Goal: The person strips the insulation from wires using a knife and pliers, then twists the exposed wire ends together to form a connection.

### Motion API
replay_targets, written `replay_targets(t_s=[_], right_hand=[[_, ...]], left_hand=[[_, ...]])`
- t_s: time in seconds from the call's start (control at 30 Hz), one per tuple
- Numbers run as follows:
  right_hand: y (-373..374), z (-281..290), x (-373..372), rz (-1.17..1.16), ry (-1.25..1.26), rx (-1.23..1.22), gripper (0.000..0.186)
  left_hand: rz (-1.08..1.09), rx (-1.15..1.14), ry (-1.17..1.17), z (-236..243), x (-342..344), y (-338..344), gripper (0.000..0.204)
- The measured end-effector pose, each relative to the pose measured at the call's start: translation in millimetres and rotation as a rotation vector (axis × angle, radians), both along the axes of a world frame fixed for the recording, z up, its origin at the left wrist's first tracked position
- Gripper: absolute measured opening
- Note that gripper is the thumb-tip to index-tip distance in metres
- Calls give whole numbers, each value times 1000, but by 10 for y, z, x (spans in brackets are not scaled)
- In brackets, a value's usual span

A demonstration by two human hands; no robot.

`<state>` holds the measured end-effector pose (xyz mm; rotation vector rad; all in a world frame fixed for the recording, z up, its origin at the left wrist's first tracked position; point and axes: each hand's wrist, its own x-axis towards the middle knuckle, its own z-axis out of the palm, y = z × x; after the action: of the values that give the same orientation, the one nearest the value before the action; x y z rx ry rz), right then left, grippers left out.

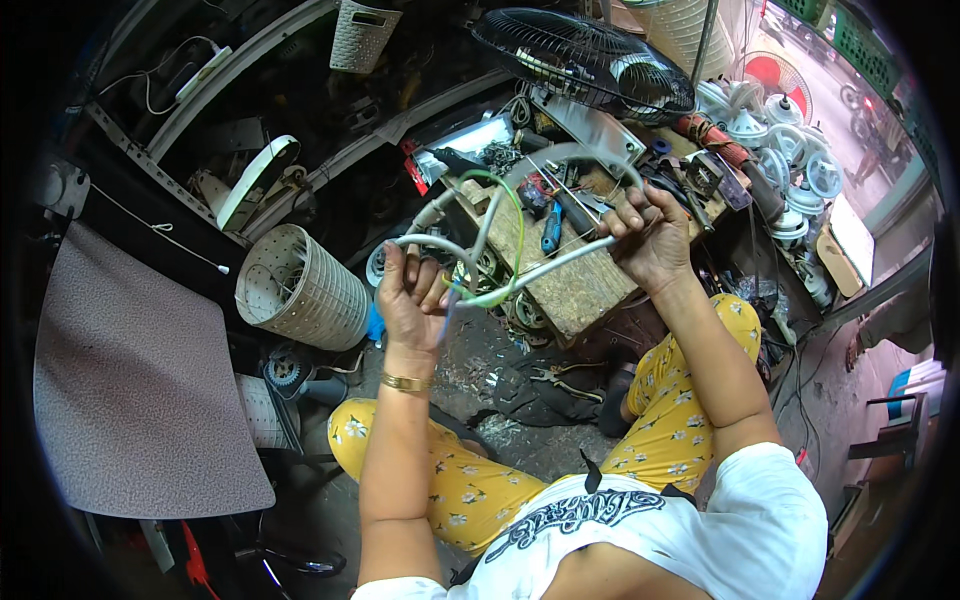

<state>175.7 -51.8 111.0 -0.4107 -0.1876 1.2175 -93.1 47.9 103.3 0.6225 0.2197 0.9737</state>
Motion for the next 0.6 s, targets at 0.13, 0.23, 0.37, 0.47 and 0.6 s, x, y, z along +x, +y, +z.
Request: replay_targets(t_s=[0.13, 0.23, 0.37, 0.47, 0.6], right_hand=[[-93, -11, 447, 486, -219, 274, 42], [-255, 28, 215, 792, -738, 13, 57], [-416, -310, -195, 1400, -1616, 156, 85], [-613, -551, -514, 1924, -1241, 317, 69], [-458, 56, -114, 1204, -964, 152, 35]], left_hand=[[18, 51, -52, 38, -403, 197, 31], [142, 299, 392, 255, -492, 135, 21], [77, 453, 669, 237, -466, 18, 30], [233, 907, 899, 110, -346, -43, 24], [230, 1161, 1032, 184, -112, -290, 18]])
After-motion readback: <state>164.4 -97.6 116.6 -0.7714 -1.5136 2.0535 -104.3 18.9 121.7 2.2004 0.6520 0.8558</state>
